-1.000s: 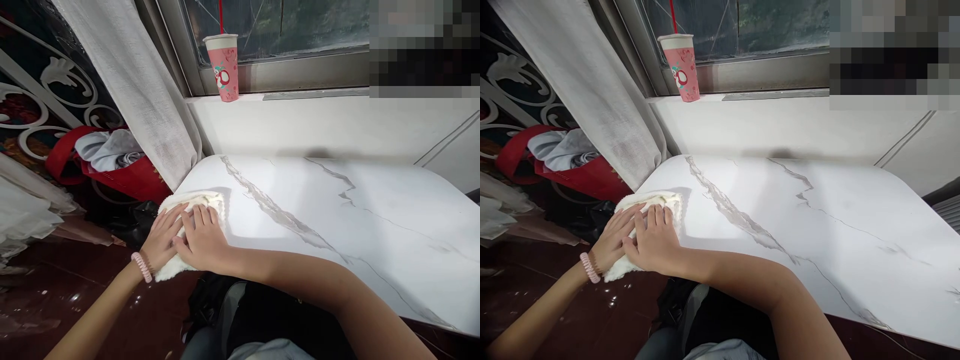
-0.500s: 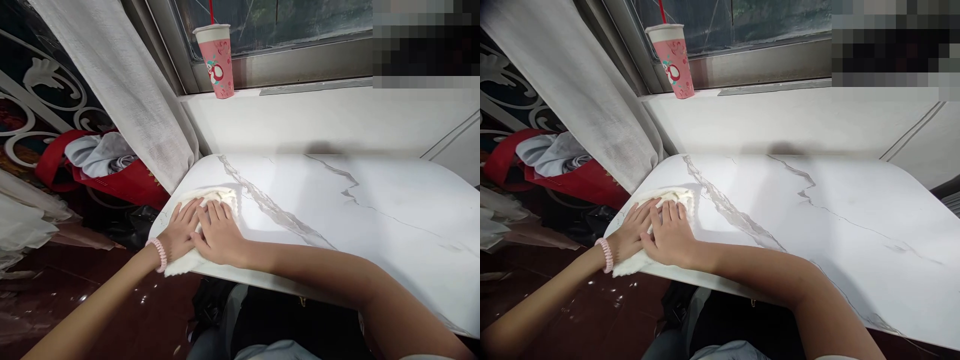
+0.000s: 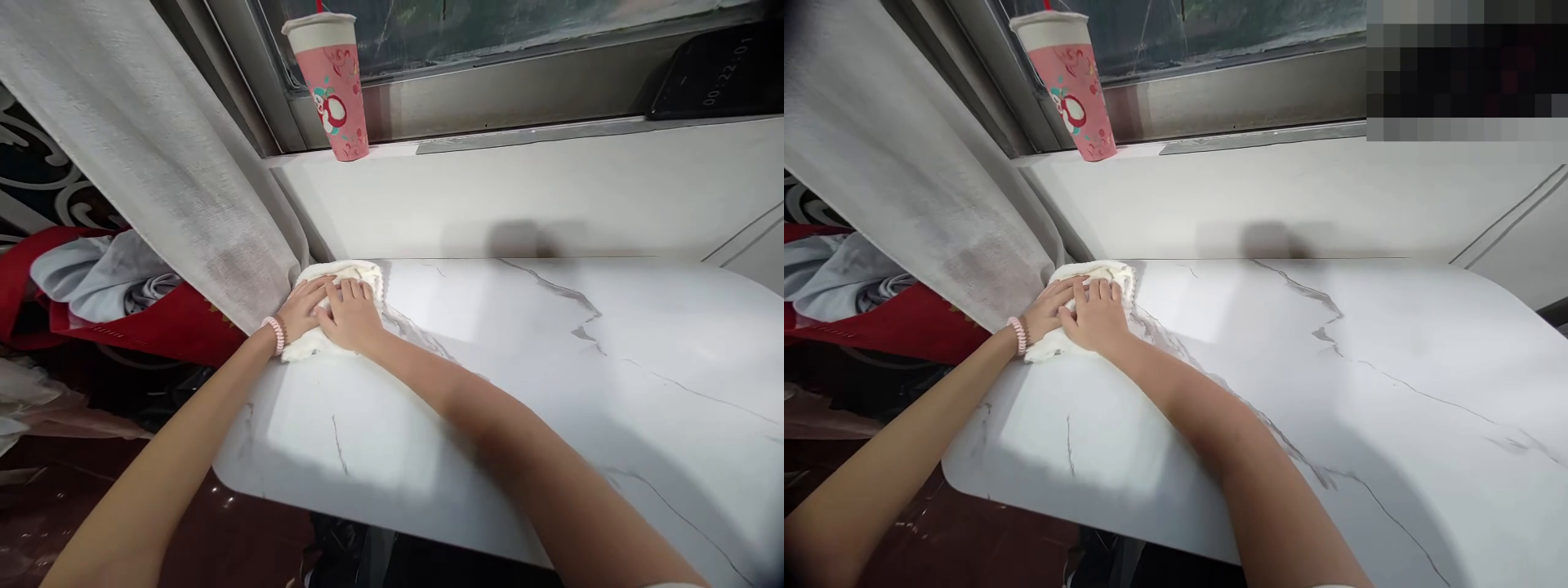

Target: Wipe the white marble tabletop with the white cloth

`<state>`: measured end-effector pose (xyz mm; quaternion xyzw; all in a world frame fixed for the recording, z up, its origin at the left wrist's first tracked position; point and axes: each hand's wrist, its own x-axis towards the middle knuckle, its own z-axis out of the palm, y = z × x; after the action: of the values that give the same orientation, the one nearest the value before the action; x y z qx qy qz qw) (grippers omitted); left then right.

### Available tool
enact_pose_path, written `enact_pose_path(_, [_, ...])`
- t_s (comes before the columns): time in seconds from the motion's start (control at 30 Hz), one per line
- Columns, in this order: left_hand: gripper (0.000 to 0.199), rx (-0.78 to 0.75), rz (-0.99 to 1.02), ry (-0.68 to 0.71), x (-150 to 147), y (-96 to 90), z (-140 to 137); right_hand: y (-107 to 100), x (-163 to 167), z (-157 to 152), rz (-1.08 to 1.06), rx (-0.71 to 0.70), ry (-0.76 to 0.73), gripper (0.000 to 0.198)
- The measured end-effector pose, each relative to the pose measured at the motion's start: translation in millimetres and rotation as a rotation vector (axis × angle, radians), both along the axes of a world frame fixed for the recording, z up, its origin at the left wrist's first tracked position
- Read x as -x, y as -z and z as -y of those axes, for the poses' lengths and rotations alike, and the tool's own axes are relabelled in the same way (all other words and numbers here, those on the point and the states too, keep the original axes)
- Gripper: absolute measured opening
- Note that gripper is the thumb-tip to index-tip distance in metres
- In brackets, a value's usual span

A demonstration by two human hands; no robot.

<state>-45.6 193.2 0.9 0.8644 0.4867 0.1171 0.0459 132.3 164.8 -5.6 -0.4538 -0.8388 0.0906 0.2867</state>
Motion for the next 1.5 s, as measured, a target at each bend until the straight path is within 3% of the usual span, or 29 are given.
enact_pose_path(0.13, [0.058,-0.02,0.005,-0.012,0,7.4,-45,3,0,-39,-0.032,-0.03,0.033,0.057])
enact_pose_path(0.23, [0.058,-0.047,-0.022,-0.05,-10,8.6,-64,4,-3,-59,-0.037,-0.032,0.072,0.054])
enact_pose_path(0.37, [0.059,-0.064,-0.078,-0.084,-27,1.4,-63,2,-8,-66,-0.023,-0.022,0.096,0.051])
enact_pose_path(0.6, [0.053,-0.007,-0.081,-0.213,-50,-5.4,-41,7,-17,-54,-0.064,-0.101,0.111,0.047])
enact_pose_path(0.77, [0.051,0.013,-0.04,-0.176,-68,-3.4,-12,12,-38,-26,-0.017,-0.137,0.106,0.048])
enact_pose_path(1.03, [0.057,0.051,-0.06,-0.085,-93,-6.2,62,10,-71,51,0.05,-0.173,0.067,0.049])
enact_pose_path(1.33, [0.06,0.007,-0.062,-0.022,-95,-2.5,144,4,-86,134,0.108,-0.132,-0.01,0.057])
enact_pose_path(1.5, [0.057,0.002,-0.057,-0.061,-110,-6.1,186,-4,-102,158,0.14,-0.102,-0.077,0.055])
